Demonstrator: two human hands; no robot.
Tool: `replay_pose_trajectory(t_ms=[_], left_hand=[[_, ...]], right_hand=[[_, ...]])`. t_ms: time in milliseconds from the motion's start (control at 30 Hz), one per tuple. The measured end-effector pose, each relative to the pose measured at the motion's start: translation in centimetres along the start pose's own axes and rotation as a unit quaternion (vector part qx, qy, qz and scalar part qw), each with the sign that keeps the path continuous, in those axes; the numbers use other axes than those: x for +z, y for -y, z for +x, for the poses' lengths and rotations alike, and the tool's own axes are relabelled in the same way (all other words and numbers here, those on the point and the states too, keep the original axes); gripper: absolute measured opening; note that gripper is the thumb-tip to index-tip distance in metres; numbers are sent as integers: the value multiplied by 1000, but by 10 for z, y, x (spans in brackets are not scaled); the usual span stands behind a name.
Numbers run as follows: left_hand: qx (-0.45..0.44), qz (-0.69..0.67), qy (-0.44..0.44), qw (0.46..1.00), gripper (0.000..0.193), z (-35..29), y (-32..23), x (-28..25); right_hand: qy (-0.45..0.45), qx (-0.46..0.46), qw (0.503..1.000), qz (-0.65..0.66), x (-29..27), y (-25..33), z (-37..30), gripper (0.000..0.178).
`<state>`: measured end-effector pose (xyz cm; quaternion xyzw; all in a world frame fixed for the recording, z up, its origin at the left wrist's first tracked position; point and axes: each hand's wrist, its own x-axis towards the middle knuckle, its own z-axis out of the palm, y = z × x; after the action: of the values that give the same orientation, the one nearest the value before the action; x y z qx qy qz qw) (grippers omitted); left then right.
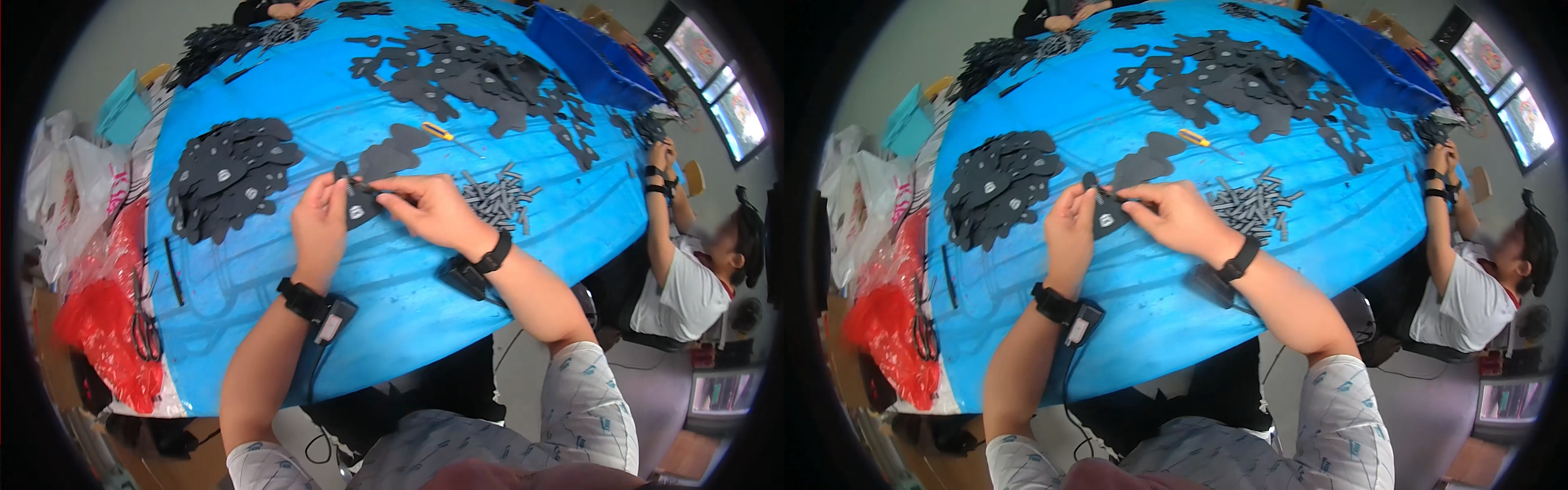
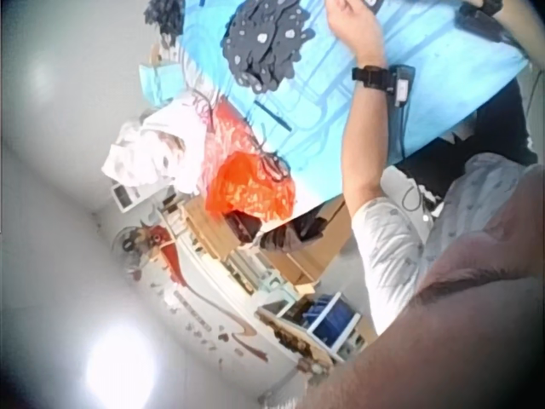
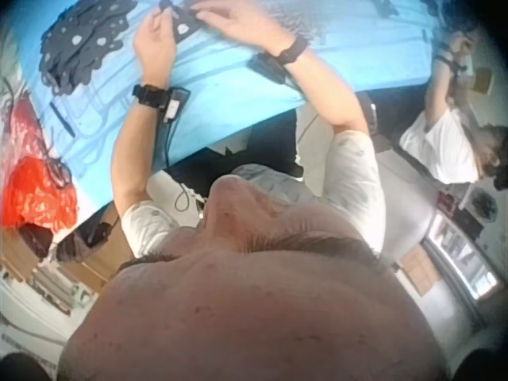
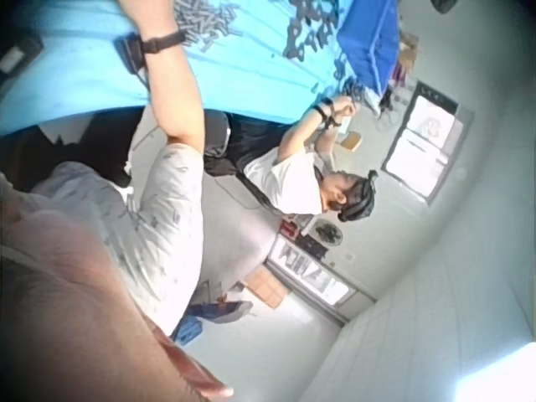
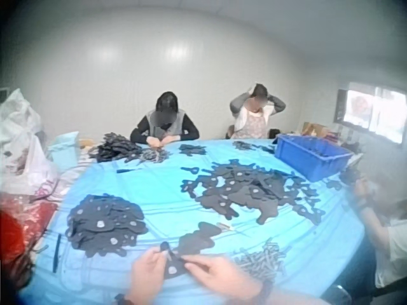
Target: Manually assembling black shoe components by inserting small metal pins or screws into pre-cut patterns.
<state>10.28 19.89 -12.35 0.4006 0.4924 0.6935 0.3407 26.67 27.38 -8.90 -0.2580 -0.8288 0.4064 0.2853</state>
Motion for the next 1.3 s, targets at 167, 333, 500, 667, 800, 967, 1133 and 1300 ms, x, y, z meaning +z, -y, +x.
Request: replay_pose_trajectory(t_ms=[167, 333, 500, 667, 800, 967, 1133, 1300], left_hand=[[19, 66, -17, 997, 17, 0, 5, -1], [-10, 58, -11, 998, 19, -1, 3, -1], [2, 51, -2, 999, 20, 1, 3, -4], [10, 124, 2, 992, 23, 1, 7, -7], [20, 150, 7, 988, 24, -3, 3, -1], [27, 156, 21, 987, 24, -5, 2, 3], [57, 219, 8, 974, 24, -2, 1, 2], [39, 181, 13, 983, 23, -1, -2, -3]], right_hand=[[3, 13, 1000, 9, -1, 0, -2, 24], [-4, 36, 999, 32, 1, 5, -2, 25], [4, 58, 998, 26, 2, 7, 1, 25], [17, 52, 997, 51, 0, 7, 0, 25], [37, 74, 994, 67, -2, 5, -2, 25], [50, 132, 986, 90, -5, 3, -5, 25], [-13, -23, 999, -33, -3, 8, -5, 24], [6, 31, 999, 11, 4, 11, -3, 24]])
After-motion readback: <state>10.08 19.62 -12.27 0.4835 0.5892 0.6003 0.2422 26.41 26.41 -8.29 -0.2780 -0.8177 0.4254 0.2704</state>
